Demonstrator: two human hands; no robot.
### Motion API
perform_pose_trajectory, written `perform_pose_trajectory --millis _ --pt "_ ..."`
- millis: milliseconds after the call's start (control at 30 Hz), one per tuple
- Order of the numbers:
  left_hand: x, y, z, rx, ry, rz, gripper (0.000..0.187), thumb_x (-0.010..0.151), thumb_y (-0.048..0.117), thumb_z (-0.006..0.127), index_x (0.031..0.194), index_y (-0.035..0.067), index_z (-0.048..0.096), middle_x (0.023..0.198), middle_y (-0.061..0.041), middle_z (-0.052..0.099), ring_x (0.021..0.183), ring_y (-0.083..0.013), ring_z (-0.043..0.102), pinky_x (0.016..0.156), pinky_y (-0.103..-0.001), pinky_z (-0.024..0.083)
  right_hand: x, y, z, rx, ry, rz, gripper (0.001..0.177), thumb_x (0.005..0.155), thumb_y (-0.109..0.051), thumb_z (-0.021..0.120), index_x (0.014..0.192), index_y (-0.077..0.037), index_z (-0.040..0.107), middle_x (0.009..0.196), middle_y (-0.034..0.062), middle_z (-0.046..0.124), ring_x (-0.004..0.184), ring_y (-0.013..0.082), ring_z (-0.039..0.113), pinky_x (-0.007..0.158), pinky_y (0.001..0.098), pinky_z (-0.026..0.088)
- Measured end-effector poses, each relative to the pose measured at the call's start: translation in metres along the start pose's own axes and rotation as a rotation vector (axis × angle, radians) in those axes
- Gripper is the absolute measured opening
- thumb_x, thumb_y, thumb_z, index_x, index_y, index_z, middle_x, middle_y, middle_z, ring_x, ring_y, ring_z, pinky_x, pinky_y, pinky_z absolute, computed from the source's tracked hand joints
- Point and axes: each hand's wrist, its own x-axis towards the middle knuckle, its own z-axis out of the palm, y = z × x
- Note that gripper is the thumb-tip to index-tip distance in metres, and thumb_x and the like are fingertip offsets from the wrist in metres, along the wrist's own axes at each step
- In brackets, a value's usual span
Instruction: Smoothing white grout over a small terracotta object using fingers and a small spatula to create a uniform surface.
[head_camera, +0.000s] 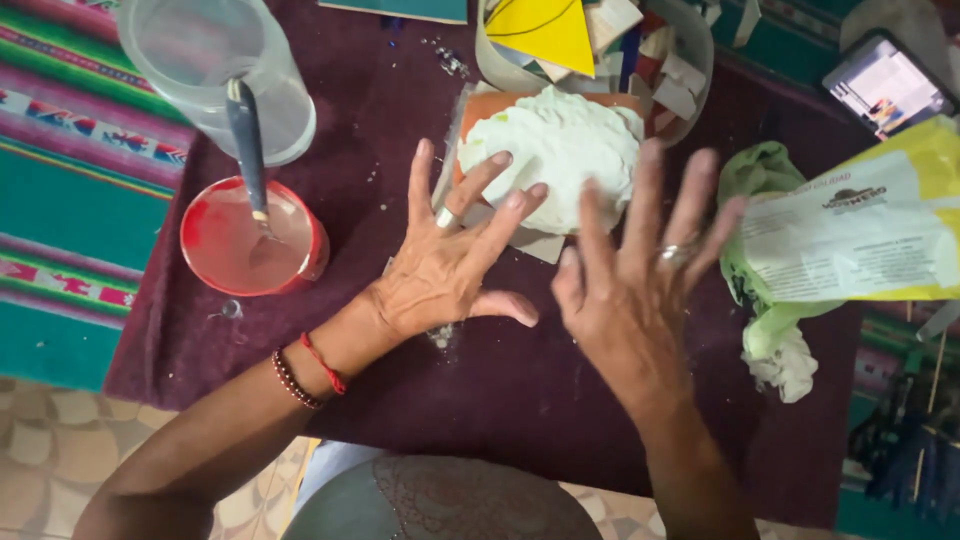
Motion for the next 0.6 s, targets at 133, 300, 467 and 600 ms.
perform_pose_trajectory --millis 133,300,467,600 --pt "0.003 0.003 0.001 0.026 -0.110 -0.094 0.110 0.094 0.088 0.045 0.157 0.000 0.027 0.160 -0.007 0.053 0.154 -0.0396 0.041 0.117 -0.083 0.006 0.005 -0.009 -0.006 0.102 0.020 -0.104 0.054 0.093 -0.020 0.080 0.146 -0.011 0.068 0.169 0.0234 0.018 0.153 0.0531 0.007 0.119 0.0819 0.010" --pt "-0.004 -0.002 0.006 0.082 0.014 -0.160 0.124 0.098 0.088 0.043 0.161 -0.005 -0.009 0.168 -0.007 0.047 0.161 -0.0429 0.036 0.125 -0.083 0.004 0.012 -0.004 -0.011 0.076 0.046 0.012 0.053 0.103 -0.020 0.061 0.152 -0.001 0.055 0.167 0.0260 0.018 0.152 0.0525 0.007 0.122 0.0805 0.012" --pt "-0.001 -0.001 0.007 0.019 0.071 -0.021 0.115 0.103 0.085 0.044 0.163 0.000 -0.004 0.154 -0.007 0.063 0.153 -0.0390 0.050 0.126 -0.076 0.005 -0.007 -0.014 0.013 0.057 0.053 -0.024 0.053 0.106 -0.017 0.065 0.158 -0.015 0.054 0.171 0.0191 0.007 0.157 0.0494 0.001 0.125 0.0792 0.005" --pt "0.000 0.002 0.003 0.044 0.104 0.060 0.104 0.108 0.080 0.048 0.161 -0.003 0.014 0.142 -0.010 0.072 0.147 -0.0413 0.055 0.120 -0.082 0.014 -0.005 -0.011 0.021 0.037 -0.048 0.015 0.068 0.112 -0.023 0.066 0.169 -0.031 0.029 0.170 0.0185 0.000 0.157 0.0512 -0.002 0.126 0.0798 -0.001"
